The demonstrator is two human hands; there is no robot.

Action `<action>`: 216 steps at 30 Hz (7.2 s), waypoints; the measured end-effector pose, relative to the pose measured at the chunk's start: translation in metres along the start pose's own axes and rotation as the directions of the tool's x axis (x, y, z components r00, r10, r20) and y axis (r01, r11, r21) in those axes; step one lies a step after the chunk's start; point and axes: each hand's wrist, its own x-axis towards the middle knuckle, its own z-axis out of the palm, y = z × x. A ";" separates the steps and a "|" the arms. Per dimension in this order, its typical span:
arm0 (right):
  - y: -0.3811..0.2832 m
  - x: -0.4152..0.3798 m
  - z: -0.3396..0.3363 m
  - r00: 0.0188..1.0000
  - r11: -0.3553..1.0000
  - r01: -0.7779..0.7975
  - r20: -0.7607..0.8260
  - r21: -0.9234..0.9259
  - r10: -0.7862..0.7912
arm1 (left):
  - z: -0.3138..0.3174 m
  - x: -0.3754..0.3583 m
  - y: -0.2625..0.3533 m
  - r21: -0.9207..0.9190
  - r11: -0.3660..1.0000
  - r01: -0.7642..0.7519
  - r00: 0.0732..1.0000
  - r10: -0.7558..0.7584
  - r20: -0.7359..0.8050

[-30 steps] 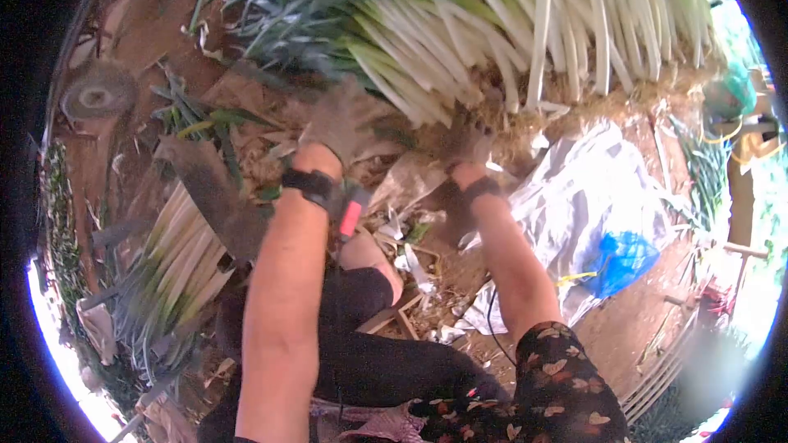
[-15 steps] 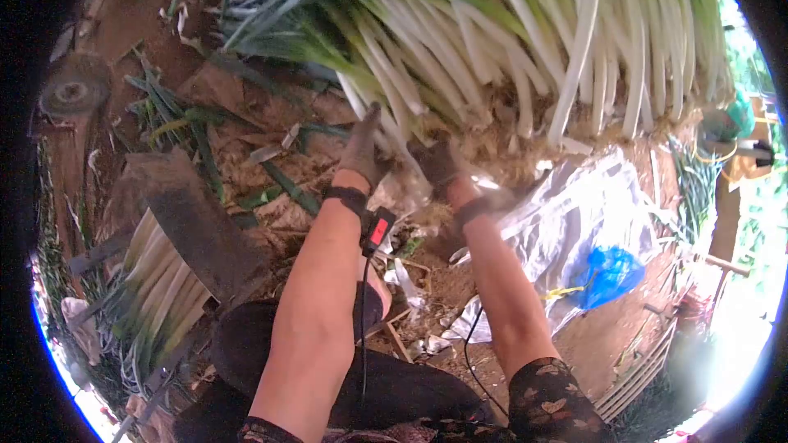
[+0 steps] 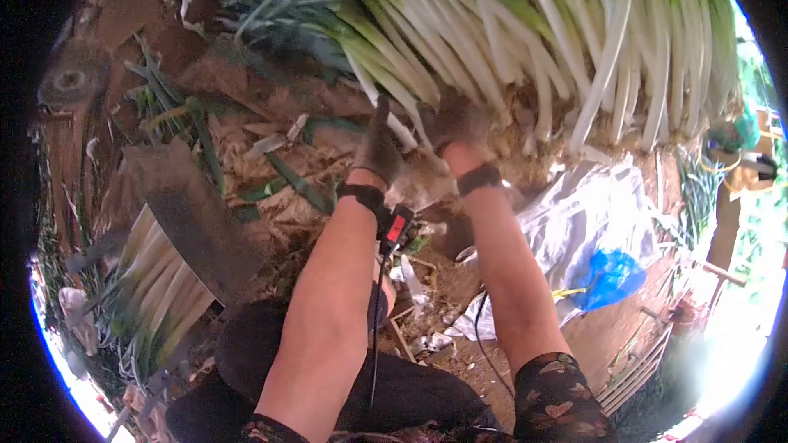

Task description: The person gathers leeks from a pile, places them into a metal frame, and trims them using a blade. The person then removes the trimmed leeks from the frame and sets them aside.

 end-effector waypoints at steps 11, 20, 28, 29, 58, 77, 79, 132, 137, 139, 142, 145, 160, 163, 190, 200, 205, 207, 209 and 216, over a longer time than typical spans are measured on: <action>0.018 0.000 0.019 0.983 0.938 -0.061 0.183 0.342 -0.003 | -0.010 -0.006 0.011 0.030 0.998 0.056 0.998 -0.056 0.007; 0.011 0.022 0.054 0.762 0.949 0.271 0.567 0.159 -0.312 | -0.034 0.002 0.032 0.325 0.938 0.118 0.989 -0.082 -0.123; -0.024 -0.043 -0.035 0.738 0.790 0.545 0.285 0.282 -0.611 | 0.012 -0.049 0.060 0.230 0.971 0.064 0.988 -0.030 -0.151; -0.037 -0.057 -0.069 0.757 0.856 0.380 0.413 0.351 -0.506 | 0.016 -0.060 0.060 0.106 0.992 0.067 0.998 -0.065 -0.022; -0.010 -0.211 -0.194 0.746 0.871 0.128 0.533 0.474 -0.400 | -0.036 -0.151 0.006 -0.158 0.984 -0.088 0.981 0.113 0.155; -0.049 -0.191 -0.219 0.703 0.408 -0.313 0.498 0.858 -0.508 | -0.038 -0.157 0.025 -0.282 0.951 -0.129 0.975 0.173 0.137; -0.029 -0.205 -0.208 0.775 0.374 -0.323 0.470 0.869 -0.422 | -0.033 -0.151 0.020 -0.224 0.957 -0.184 0.967 0.217 0.133; -0.069 -0.079 -0.119 0.808 0.900 0.008 0.527 0.436 -0.262 | -0.031 -0.182 0.014 0.098 0.995 -0.026 0.983 0.008 0.182; -0.073 -0.097 -0.122 0.703 0.868 0.394 0.508 0.303 -0.497 | -0.046 -0.177 0.017 0.231 0.970 -0.073 0.957 0.003 0.290; -0.081 -0.111 -0.123 0.762 0.879 0.409 0.440 0.244 -0.476 | -0.043 -0.181 0.018 0.139 0.990 -0.035 0.949 -0.011 0.315; -0.085 -0.117 -0.119 0.772 0.976 0.213 0.603 0.055 -0.202 | -0.039 -0.178 0.019 0.170 0.982 0.088 0.986 -0.110 0.126; -0.055 -0.103 -0.079 0.800 0.899 0.306 0.427 0.314 -0.421 | -0.065 -0.150 0.019 0.433 0.869 0.238 0.963 -0.268 0.007; -0.081 -0.210 -0.081 0.634 0.816 0.308 0.534 0.489 -0.560 | -0.108 -0.140 0.022 0.421 0.906 0.049 0.967 0.062 -0.246; -0.031 -0.134 -0.035 0.458 0.549 0.486 0.337 0.680 -0.823 | -0.111 -0.142 0.022 0.249 0.967 0.050 0.956 0.026 -0.291; -0.029 -0.201 -0.071 0.807 0.807 0.370 0.271 0.460 -0.525 | -0.107 -0.139 0.006 0.017 1.000 0.019 0.997 -0.018 -0.077; -0.121 -0.185 -0.092 0.616 0.992 0.075 0.778 0.100 -0.125 | -0.103 -0.131 0.007 0.278 0.960 -0.014 0.988 0.057 -0.147; -0.127 -0.176 -0.059 0.780 0.990 0.139 0.617 -0.010 -0.103 | -0.109 -0.121 0.009 0.342 0.940 -0.006 0.998 0.026 -0.053; -0.112 -0.161 -0.069 0.823 0.981 0.143 0.535 0.129 -0.190 | -0.096 -0.130 0.021 0.331 0.941 -0.070 0.997 0.078 -0.010; -0.097 -0.157 -0.094 0.831 0.960 0.108 0.507 0.260 -0.230 | -0.084 -0.150 0.038 0.290 0.956 0.046 0.999 -0.049 0.004; -0.060 -0.227 -0.198 0.718 0.941 0.054 0.642 0.333 -0.269 | -0.069 -0.172 0.028 -0.117 0.959 -0.259 0.965 0.261 -0.002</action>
